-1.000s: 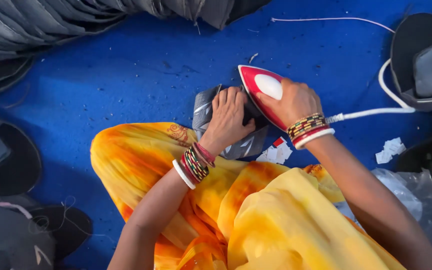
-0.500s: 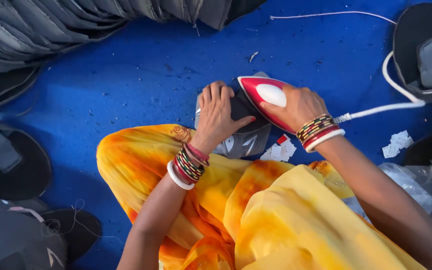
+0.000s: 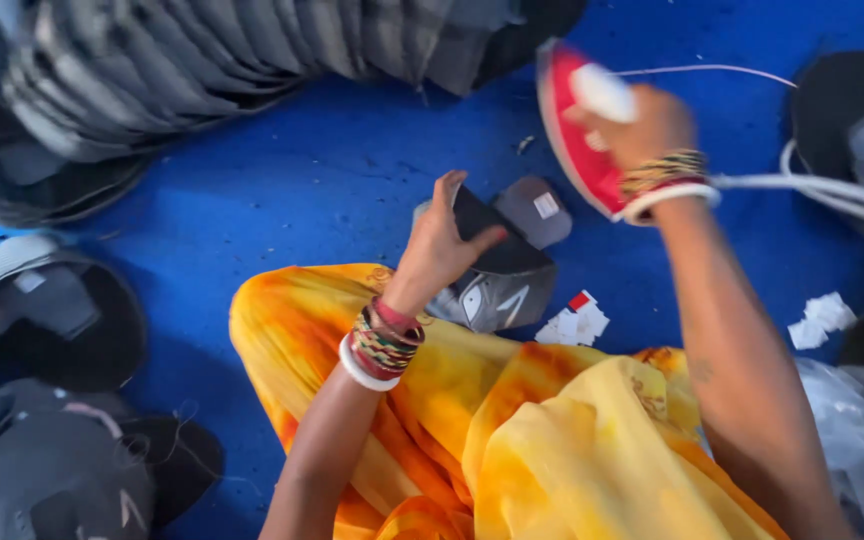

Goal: The person irons a stack of dark-colored garments on a blue floor using a red and white iron. They repeatedly pick up a garment, place it on the floor, iron it, and then set it aside.

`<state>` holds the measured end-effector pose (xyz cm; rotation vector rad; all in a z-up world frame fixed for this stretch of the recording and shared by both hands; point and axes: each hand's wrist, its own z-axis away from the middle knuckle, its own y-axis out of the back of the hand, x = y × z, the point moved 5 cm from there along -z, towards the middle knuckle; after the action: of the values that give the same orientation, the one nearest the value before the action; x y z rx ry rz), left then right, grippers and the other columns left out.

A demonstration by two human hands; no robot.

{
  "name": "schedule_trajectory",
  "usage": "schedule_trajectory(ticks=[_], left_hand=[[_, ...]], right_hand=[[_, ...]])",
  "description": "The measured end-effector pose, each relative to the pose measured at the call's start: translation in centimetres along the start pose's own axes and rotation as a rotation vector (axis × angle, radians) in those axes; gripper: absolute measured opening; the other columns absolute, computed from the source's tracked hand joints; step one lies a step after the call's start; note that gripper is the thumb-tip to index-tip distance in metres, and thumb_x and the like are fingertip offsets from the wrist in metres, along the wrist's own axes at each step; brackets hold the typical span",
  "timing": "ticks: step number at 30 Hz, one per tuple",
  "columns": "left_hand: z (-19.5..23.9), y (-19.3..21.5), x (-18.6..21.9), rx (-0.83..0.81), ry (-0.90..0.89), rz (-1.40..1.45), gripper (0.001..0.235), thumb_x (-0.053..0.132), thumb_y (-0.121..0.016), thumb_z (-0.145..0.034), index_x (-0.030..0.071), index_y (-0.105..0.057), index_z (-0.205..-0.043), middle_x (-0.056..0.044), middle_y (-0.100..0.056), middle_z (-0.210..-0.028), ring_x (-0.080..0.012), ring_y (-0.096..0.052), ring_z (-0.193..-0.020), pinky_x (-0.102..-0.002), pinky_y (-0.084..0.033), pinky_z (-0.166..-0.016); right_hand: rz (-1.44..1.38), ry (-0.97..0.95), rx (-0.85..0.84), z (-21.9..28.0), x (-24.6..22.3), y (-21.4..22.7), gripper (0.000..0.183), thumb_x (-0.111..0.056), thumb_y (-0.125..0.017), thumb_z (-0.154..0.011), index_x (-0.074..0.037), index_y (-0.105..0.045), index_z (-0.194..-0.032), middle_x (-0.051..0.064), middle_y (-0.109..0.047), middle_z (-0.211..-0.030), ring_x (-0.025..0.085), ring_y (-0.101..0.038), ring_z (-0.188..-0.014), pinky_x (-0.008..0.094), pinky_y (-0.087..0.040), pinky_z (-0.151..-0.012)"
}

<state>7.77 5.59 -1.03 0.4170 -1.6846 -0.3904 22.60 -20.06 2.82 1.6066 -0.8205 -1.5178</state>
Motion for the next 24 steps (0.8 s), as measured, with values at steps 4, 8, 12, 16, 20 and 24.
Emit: schedule_trajectory(ticks=[4, 8, 12, 16, 20, 24], left_hand=[[2.7, 16.9, 8.9, 0.222, -0.307, -0.132, 0.035, 0.012, -0.083, -0.086, 0.009, -0.059, -0.11, -0.018, -0.054, -0.142, -0.0417, -0.052, -0.132, -0.041, -0.04, -0.113], [13.0, 28.9, 5.7, 0.993, -0.294, 1.088, 0.031, 0.017, -0.053, -0.101, 0.001, -0.06, -0.127, -0.017, -0.064, -0.138, -0.0254, -0.063, -0.123, -0.031, -0.052, -0.103], [11.5, 29.5, 4.5, 0.757, -0.414, 1.426, 0.058, 0.051, -0.049, -0.1, 0.008, -0.052, -0.139, -0.008, -0.062, -0.134, -0.0172, -0.065, -0.116, -0.031, -0.048, -0.106], [-7.1, 17.2, 10.8, 0.305, -0.23, 1.043, 0.064, 0.048, -0.048, -0.11, 0.015, -0.037, -0.163, -0.008, -0.048, -0.162, -0.0315, -0.057, -0.141, -0.054, -0.049, -0.116], [-22.1, 1.0, 12.0, -0.027, -0.48, -0.127, 0.059, 0.012, -0.072, -0.089, 0.004, -0.053, -0.143, -0.015, -0.06, -0.141, -0.0311, -0.049, -0.138, -0.047, -0.036, -0.115], [-32.8, -11.2, 2.2, 0.231, -0.581, -0.907, 0.072, 0.004, -0.062, -0.069, 0.007, -0.056, -0.14, -0.016, -0.059, -0.141, -0.039, -0.027, -0.141, -0.066, -0.009, -0.114]], right_hand=[[-0.712, -0.201, 0.167, -0.3, 11.1, 0.1, 0.07, -0.068, -0.068, -0.104, 0.0, -0.07, -0.118, 0.007, -0.063, -0.079, 0.013, -0.052, -0.065, 0.032, -0.037, -0.06], [-0.964, -0.188, 0.54, 5.7, 18.3, -0.2, 0.075, -0.071, -0.035, -0.104, -0.007, -0.065, -0.129, 0.003, -0.066, -0.088, 0.013, -0.059, -0.069, 0.026, -0.046, -0.06], [-1.22, -0.07, 0.654, 12.6, 18.2, -0.1, 0.068, -0.065, -0.036, -0.109, -0.003, -0.057, -0.125, 0.008, -0.061, -0.096, 0.016, -0.057, -0.08, 0.028, -0.047, -0.074], [-1.331, -0.105, 0.686, 13.0, 21.0, -2.2, 0.064, -0.065, -0.034, -0.111, -0.004, -0.052, -0.111, 0.006, -0.054, -0.086, 0.019, -0.058, -0.079, 0.033, -0.053, -0.089], [-1.234, -0.075, 0.703, 13.4, 20.0, -1.1, 0.062, -0.068, -0.036, -0.111, -0.008, -0.053, -0.115, 0.007, -0.06, -0.095, 0.019, -0.06, -0.087, 0.035, -0.052, -0.091], [-1.219, -0.099, 0.626, 13.8, 18.7, -1.1, 0.066, -0.069, -0.033, -0.111, -0.007, -0.053, -0.12, 0.007, -0.062, -0.11, 0.019, -0.06, -0.102, 0.035, -0.049, -0.101]])
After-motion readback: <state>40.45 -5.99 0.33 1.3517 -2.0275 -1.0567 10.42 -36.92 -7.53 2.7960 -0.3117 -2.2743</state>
